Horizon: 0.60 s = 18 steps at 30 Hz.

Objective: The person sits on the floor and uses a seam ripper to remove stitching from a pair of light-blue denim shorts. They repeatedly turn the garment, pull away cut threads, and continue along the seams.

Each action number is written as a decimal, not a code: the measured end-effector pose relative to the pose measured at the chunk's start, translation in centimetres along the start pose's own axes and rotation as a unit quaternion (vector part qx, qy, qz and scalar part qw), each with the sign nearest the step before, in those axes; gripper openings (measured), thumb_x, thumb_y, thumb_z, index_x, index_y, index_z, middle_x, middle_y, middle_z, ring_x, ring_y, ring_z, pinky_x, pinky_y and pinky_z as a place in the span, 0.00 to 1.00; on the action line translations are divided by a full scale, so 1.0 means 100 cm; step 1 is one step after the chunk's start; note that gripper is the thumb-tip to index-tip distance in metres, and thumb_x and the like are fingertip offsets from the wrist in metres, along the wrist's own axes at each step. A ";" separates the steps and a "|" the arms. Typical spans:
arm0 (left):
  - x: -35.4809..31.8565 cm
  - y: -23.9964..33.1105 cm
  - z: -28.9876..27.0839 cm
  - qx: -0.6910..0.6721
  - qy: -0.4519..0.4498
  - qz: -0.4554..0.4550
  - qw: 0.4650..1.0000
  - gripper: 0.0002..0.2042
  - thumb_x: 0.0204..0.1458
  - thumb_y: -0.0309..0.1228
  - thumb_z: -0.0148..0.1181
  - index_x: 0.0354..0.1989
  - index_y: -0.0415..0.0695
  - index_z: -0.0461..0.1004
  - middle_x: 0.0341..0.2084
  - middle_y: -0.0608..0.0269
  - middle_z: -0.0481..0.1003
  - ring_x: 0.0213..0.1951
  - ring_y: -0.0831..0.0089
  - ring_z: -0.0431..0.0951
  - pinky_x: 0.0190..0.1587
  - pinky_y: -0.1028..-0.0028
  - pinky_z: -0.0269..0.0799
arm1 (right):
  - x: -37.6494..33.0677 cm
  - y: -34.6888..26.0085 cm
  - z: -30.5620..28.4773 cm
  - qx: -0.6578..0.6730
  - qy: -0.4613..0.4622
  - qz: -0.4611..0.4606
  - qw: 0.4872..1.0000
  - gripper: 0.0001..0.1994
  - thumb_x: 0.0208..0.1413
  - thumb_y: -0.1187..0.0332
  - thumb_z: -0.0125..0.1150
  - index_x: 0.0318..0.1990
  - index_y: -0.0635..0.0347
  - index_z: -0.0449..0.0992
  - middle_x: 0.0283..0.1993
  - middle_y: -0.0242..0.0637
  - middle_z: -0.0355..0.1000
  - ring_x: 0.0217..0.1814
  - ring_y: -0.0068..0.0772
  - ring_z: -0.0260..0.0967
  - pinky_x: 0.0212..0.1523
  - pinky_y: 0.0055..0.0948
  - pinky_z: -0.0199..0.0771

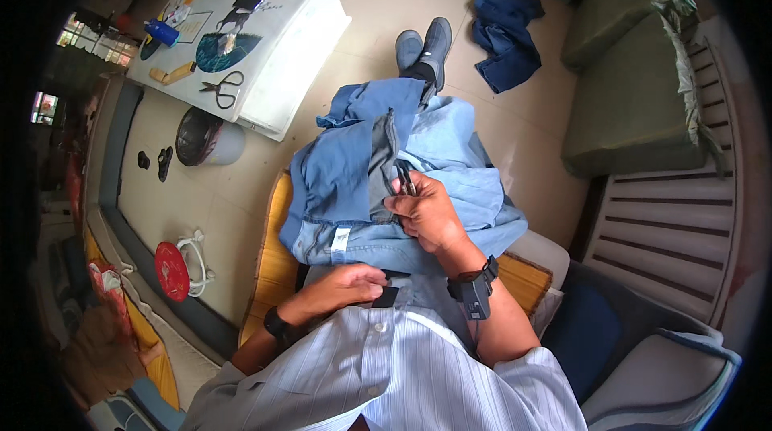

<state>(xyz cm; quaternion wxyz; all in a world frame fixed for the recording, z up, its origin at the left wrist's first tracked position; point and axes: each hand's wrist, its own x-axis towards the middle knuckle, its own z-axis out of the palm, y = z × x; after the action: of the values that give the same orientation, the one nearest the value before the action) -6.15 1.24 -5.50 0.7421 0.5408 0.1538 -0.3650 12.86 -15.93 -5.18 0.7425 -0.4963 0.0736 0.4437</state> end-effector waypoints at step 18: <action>0.043 0.037 0.025 -0.443 0.052 0.188 0.875 0.18 0.67 0.39 0.60 0.58 0.41 0.76 0.57 0.53 0.79 0.63 0.56 0.76 0.70 0.51 0.65 | -0.037 -0.026 0.016 0.078 -0.043 -0.042 0.995 0.12 0.57 0.85 0.66 0.35 0.54 0.72 0.22 0.21 0.63 0.14 0.12 0.50 0.14 0.20 0.47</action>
<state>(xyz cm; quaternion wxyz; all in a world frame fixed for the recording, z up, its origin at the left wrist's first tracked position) -0.98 -2.12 -4.67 0.9496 0.1923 0.2334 -0.0831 12.00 -17.12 -0.59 0.7992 -0.4200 0.0547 0.4264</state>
